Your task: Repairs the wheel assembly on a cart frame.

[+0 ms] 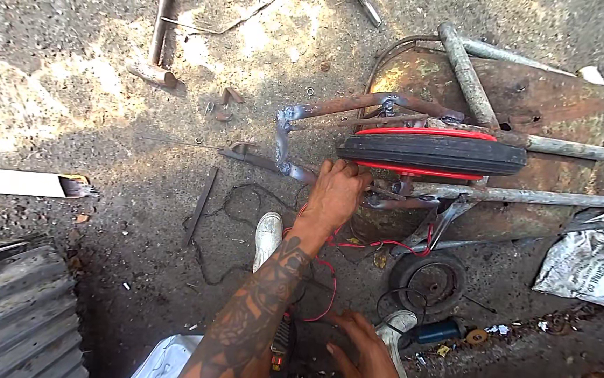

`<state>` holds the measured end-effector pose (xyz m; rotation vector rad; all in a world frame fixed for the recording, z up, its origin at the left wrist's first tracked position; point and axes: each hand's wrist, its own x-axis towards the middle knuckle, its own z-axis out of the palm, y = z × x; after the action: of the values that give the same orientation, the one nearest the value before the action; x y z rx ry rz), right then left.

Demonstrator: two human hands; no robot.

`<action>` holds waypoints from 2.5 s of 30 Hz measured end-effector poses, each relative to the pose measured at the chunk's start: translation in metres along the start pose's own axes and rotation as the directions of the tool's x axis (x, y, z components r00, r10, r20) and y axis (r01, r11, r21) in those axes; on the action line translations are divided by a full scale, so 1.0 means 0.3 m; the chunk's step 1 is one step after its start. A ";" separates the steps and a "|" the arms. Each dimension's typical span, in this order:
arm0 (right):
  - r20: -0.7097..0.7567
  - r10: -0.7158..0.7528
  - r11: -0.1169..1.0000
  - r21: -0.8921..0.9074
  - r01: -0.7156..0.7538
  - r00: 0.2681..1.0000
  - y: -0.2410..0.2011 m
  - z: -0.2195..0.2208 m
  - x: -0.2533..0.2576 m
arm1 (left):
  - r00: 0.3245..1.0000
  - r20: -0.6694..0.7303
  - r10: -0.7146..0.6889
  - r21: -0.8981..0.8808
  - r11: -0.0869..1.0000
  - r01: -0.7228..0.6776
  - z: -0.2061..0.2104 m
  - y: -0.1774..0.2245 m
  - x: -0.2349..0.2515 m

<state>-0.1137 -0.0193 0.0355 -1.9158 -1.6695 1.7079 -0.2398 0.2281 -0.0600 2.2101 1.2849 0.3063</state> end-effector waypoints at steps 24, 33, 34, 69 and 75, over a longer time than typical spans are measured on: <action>0.069 0.005 0.997 0.075 -0.010 0.998 -0.035 0.042 -0.017 | 0.995 -0.092 -0.027 -0.062 0.998 0.021 0.009 0.019 0.002; 0.083 0.002 0.997 0.079 -0.009 0.997 -0.035 0.057 -0.015 | 0.982 -0.180 -0.051 -0.039 0.998 0.045 0.027 0.017 -0.012; 0.082 0.004 0.997 0.079 -0.010 0.997 -0.035 0.053 -0.013 | 0.982 -0.183 -0.050 -0.038 0.998 0.044 0.031 0.019 -0.010; 0.022 -0.015 1.000 -0.003 0.015 1.000 0.007 -0.001 0.061 | 0.995 -0.089 -0.038 -0.026 0.999 0.036 0.051 -0.003 -0.034; -0.001 -0.004 0.998 0.058 0.004 1.000 0.029 0.028 0.050 | 0.991 -0.133 -0.009 -0.037 0.999 0.004 0.062 -0.013 -0.041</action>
<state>-0.1177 -0.0167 0.0169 -1.8865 -1.6033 1.7336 -0.2404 0.2126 -0.0765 2.1856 1.3453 0.4786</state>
